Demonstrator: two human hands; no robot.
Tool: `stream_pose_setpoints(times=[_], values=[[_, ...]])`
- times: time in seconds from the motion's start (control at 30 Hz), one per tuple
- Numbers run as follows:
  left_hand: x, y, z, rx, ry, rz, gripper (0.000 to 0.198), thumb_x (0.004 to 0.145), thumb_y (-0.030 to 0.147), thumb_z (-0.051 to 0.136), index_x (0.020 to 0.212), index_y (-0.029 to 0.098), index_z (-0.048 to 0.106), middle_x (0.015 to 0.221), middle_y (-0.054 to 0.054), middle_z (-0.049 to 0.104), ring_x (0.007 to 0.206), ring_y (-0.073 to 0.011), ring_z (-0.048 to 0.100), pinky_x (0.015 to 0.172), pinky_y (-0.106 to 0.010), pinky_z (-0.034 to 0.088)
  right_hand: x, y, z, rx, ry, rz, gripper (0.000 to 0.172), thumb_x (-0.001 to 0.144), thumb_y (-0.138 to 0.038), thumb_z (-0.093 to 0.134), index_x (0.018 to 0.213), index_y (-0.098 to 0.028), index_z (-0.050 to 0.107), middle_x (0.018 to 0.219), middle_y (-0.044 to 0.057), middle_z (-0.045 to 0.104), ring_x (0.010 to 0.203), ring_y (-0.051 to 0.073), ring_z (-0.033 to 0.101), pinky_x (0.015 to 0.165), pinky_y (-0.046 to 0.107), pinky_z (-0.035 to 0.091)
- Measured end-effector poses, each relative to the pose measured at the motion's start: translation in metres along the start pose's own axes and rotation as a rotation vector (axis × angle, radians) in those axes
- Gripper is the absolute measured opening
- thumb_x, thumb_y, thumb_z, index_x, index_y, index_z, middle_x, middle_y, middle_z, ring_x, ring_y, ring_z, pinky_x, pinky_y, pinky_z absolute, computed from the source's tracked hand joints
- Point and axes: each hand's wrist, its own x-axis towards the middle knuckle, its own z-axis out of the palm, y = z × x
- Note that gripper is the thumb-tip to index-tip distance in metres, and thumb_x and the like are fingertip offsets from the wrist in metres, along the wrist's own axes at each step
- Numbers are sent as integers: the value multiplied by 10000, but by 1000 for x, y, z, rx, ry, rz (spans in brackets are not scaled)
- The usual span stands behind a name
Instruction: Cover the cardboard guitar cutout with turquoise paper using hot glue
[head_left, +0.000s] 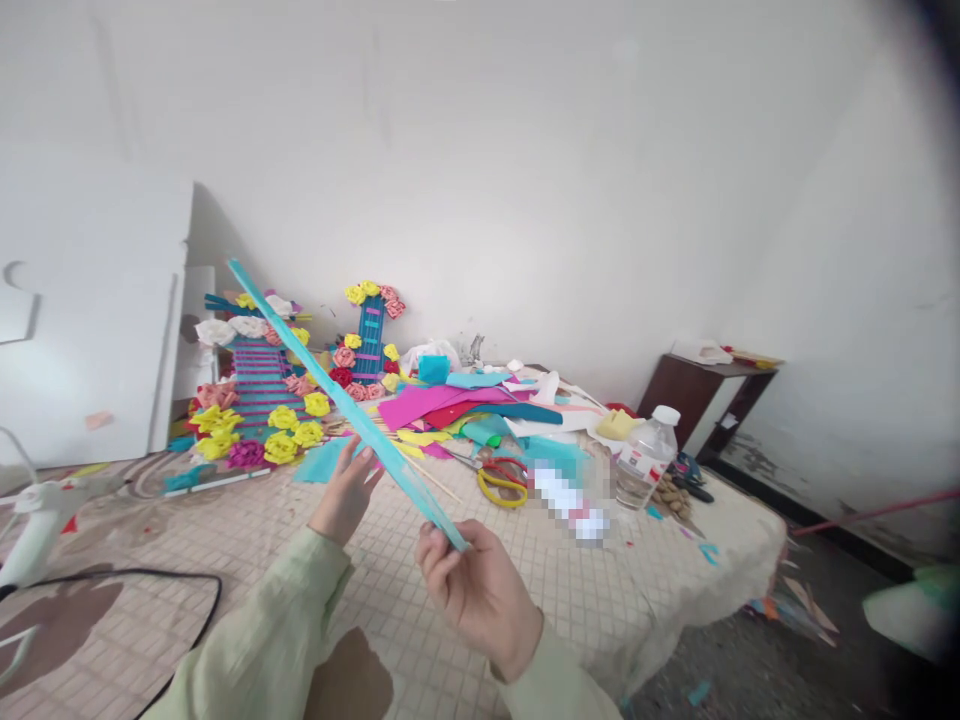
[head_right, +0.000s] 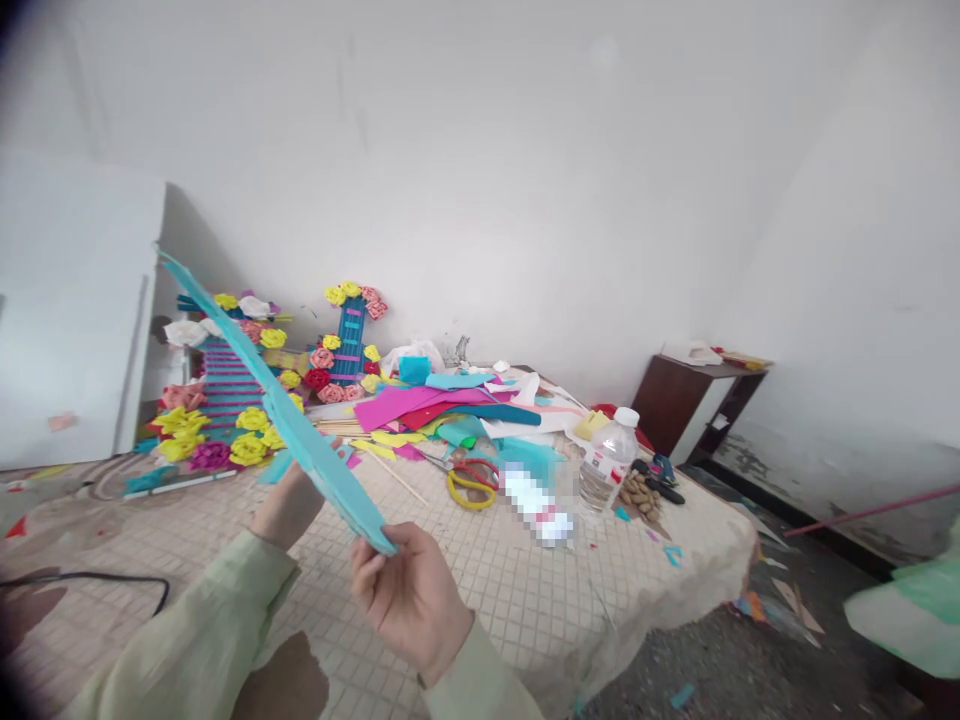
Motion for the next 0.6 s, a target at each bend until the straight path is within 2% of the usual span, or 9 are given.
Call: stream_pose_setpoints(times=[0.1, 0.17, 0.23, 0.3, 0.33, 0.4, 0.47, 0.53, 0.6], values=[[-3, 2, -7, 31, -16, -73, 286, 652, 286, 680, 901, 168, 604, 922, -85, 652, 921, -248, 585, 810, -393, 443, -7, 1, -2, -16, -13, -23, 173, 751, -206, 551, 879, -91, 565, 748, 11, 613, 702, 11, 587, 641, 33, 440], [-6, 5, -10, 42, 4, -68, 261, 642, 280, 696, 860, 160, 618, 901, -81, 659, 868, -246, 600, 759, -386, 476, -10, -3, -7, -80, -3, -30, 327, 787, -382, 512, 897, -81, 578, 751, 33, 619, 653, 28, 587, 608, 69, 452], [-8, 9, -14, 50, 55, -16, 266, 659, 272, 689, 899, 178, 621, 957, -66, 659, 908, -233, 591, 762, -349, 486, -12, -10, -13, -246, 1, -7, 559, 776, -595, 390, 806, -81, 607, 648, 52, 610, 514, 70, 564, 464, 143, 445], [-9, 12, -18, 62, 121, 46, 316, 685, 259, 672, 990, 209, 607, 1041, -50, 645, 994, -221, 562, 792, -308, 479, -13, -20, -21, -479, 37, -19, 663, 737, -689, 306, 606, -104, 588, 447, 31, 523, 328, 87, 451, 307, 184, 317], [-9, 14, -21, 71, 150, 69, 343, 695, 250, 666, 1029, 221, 595, 1079, -46, 634, 1028, -217, 546, 806, -294, 475, -13, -25, -25, -595, 89, -104, 633, 734, -676, 323, 522, -123, 547, 370, 3, 449, 268, 79, 374, 277, 185, 241], [-9, 16, -26, 91, 195, 91, 378, 707, 237, 656, 1077, 234, 580, 1125, -43, 618, 1050, -218, 538, 819, -285, 474, -9, -37, -30, -769, 235, -421, 503, 737, -566, 434, 460, -148, 477, 331, -46, 349, 249, 56, 288, 290, 176, 174], [-11, 17, -31, 111, 226, 84, 391, 720, 226, 643, 1104, 240, 572, 1133, -45, 617, 1031, -226, 555, 817, -296, 482, 1, -49, -32, -851, 341, -746, 344, 715, -424, 534, 511, -150, 495, 390, -58, 376, 309, 51, 328, 331, 171, 211], [-13, 18, -37, 131, 256, 62, 400, 725, 205, 634, 1117, 245, 568, 1106, -44, 633, 997, -232, 577, 806, -311, 493, 16, -59, -29, -891, 333, -874, 233, 692, -385, 569, 643, -157, 576, 498, -37, 484, 409, 73, 426, 389, 180, 292], [-17, 20, -42, 151, 286, 35, 399, 721, 191, 634, 1113, 239, 574, 1062, -49, 654, 961, -241, 597, 793, -328, 503, 35, -64, -24, -926, 285, -869, 310, 690, -444, 558, 821, -172, 627, 652, 3, 590, 544, 114, 520, 479, 209, 381]])
